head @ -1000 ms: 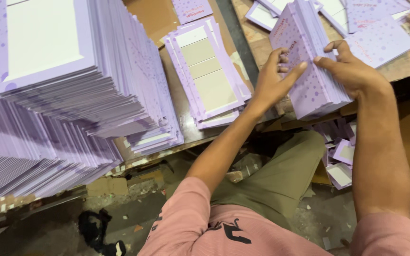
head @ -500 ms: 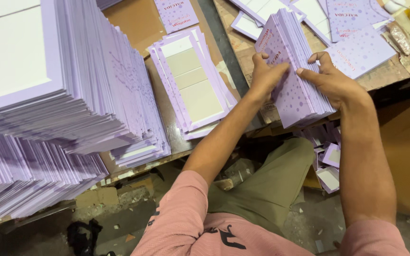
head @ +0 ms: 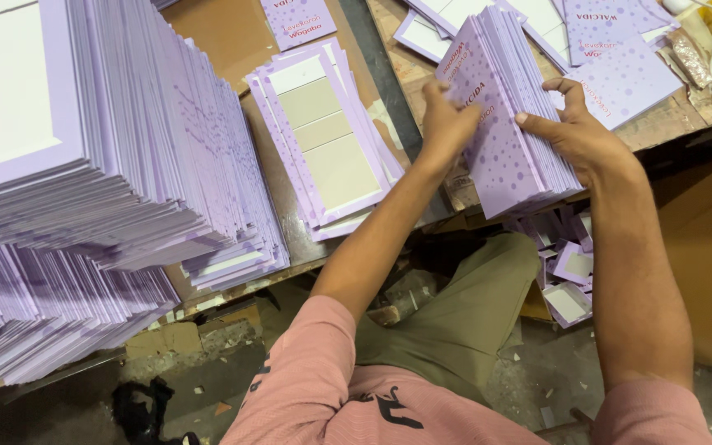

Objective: The person sits on the floor and repeatedly picks up small purple paper cards from a large pile, aligns them, and places them into a smaller stack. The person continues this process, occasionally adjusting the stacks to keep them neat.

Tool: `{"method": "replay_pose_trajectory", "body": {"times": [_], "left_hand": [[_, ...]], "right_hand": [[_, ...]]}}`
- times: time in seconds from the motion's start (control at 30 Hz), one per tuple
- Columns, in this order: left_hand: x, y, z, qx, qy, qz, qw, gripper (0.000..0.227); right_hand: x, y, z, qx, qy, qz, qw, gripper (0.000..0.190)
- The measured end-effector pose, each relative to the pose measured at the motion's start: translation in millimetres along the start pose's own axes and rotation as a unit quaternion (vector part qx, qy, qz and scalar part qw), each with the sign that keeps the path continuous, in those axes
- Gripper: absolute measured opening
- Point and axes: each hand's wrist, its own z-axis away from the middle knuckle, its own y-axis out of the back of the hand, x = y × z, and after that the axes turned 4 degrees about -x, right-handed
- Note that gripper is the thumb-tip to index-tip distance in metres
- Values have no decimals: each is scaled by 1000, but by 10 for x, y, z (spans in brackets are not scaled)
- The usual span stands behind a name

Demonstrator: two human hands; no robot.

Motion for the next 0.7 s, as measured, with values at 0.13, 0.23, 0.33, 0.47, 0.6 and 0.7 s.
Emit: {"method": "replay_pose_trajectory", "body": {"times": [0.13,0.23,0.33,0.47,0.6,0.7], "left_hand": [[-255,30,122,20,-37,-50,998,70],[-364,-106,173,30,-63,-128,989,71],[-385,-170,195,12,-65,-90,994,62],[-282,-134,269,15,-92,-82,992,64],[-17,-99,575,24,-151,-12,988,74],[179,48,900,-124,-59,213,967,76]], "right_hand": [[-26,-24,16,16,-11,10,1000,97],[-47,-100,32,6,16,93,996,98],[-118,-171,30,5,20,263,965,92],[-233,-149,36,-3,-24,235,972,68],[-52,-49,332,21,-69,95,993,63],[322,-17,846,-30,70,-82,994,77]]}}
